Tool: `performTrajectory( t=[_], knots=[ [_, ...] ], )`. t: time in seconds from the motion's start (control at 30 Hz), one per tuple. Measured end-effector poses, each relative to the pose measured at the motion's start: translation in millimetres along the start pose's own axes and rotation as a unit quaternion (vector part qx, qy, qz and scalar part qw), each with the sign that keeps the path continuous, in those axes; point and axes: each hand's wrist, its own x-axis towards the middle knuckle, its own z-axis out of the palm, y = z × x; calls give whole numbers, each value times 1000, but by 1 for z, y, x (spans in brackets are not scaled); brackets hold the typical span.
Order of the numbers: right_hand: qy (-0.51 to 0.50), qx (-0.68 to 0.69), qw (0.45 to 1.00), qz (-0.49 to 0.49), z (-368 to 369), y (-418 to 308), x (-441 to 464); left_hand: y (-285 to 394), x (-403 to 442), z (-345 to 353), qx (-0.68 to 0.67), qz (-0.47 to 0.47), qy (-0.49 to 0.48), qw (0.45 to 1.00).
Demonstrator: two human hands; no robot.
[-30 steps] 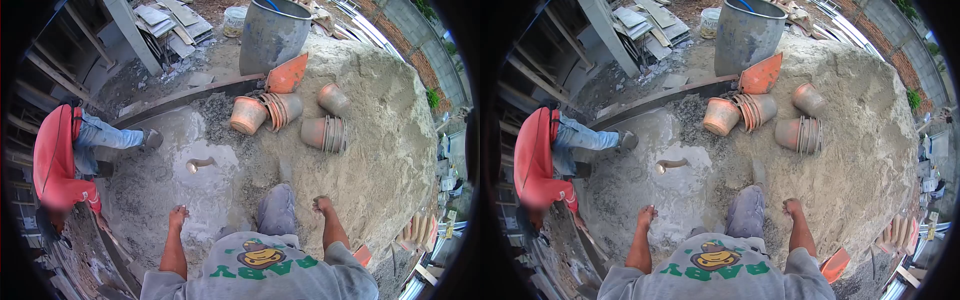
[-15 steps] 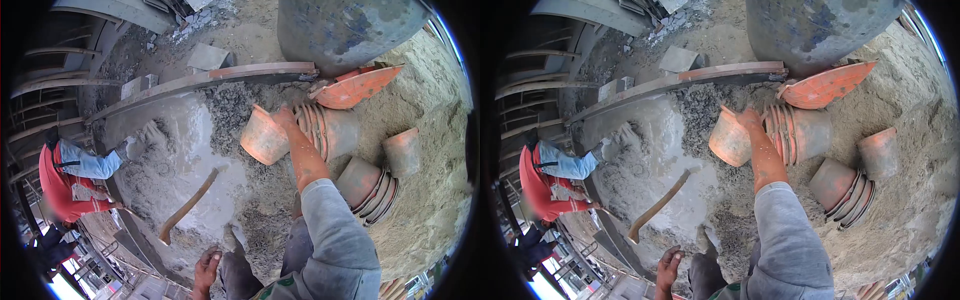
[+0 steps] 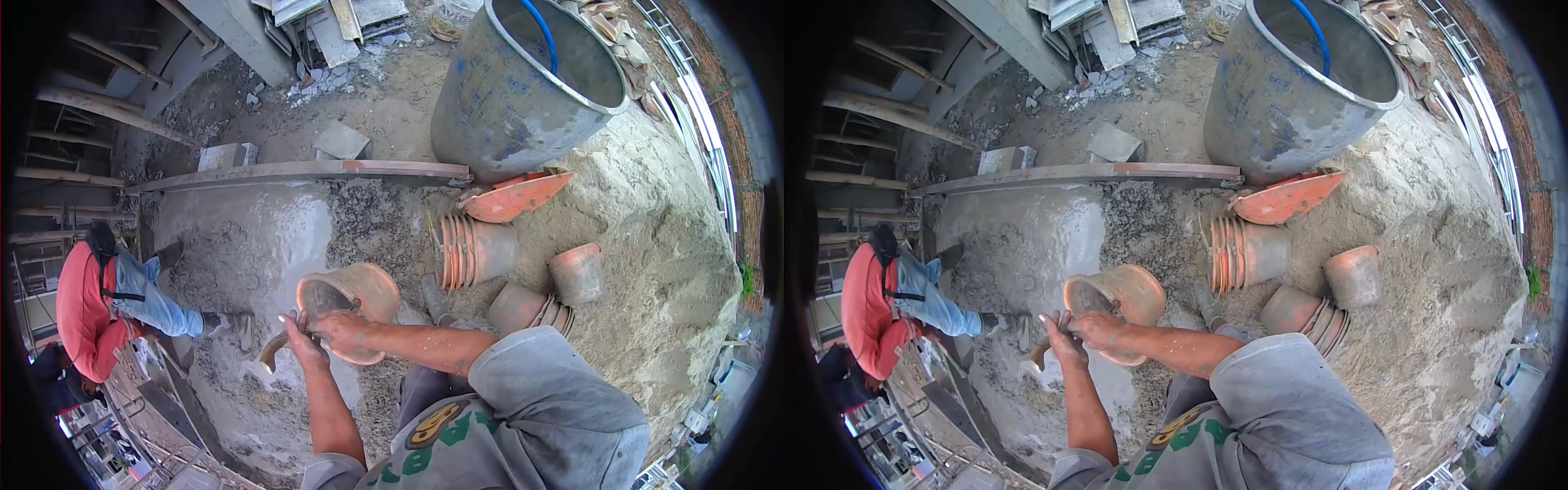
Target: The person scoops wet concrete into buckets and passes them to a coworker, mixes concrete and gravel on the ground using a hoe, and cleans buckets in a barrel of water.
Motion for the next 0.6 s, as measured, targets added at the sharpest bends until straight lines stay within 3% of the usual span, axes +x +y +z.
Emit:
performTrajectory(
  t=[0.03,0.07,0.17,0.2,0.3,0.37,0.4,0.5,0.6],
  knots=[
    [4,-11,1000,-21,-8,-6,-2,8,6,5,-36,14,-23,999],
    [-35,-60,997,39,-12,-7,3,13,14,2,-85,-7,-6,996],
    [-22,-31,992,120,-39,-9,0,32,4,4,-171,-9,-57,984],
    [69,-67,979,180,-46,-9,-6,42,-13,14,-170,-4,-33,985],
    [290,-218,888,284,-59,-1,-18,83,-68,29,-102,42,-118,987],
    [245,31,897,366,-91,-22,-18,115,-126,60,-37,76,-178,980],
    [213,161,876,401,-98,-31,-20,126,-151,71,-4,84,-216,973],
    [143,266,879,370,-108,-29,-32,161,-189,94,91,130,-286,945],
    [163,373,813,417,-133,-22,-50,190,-213,121,142,255,-287,912]
  ],
)
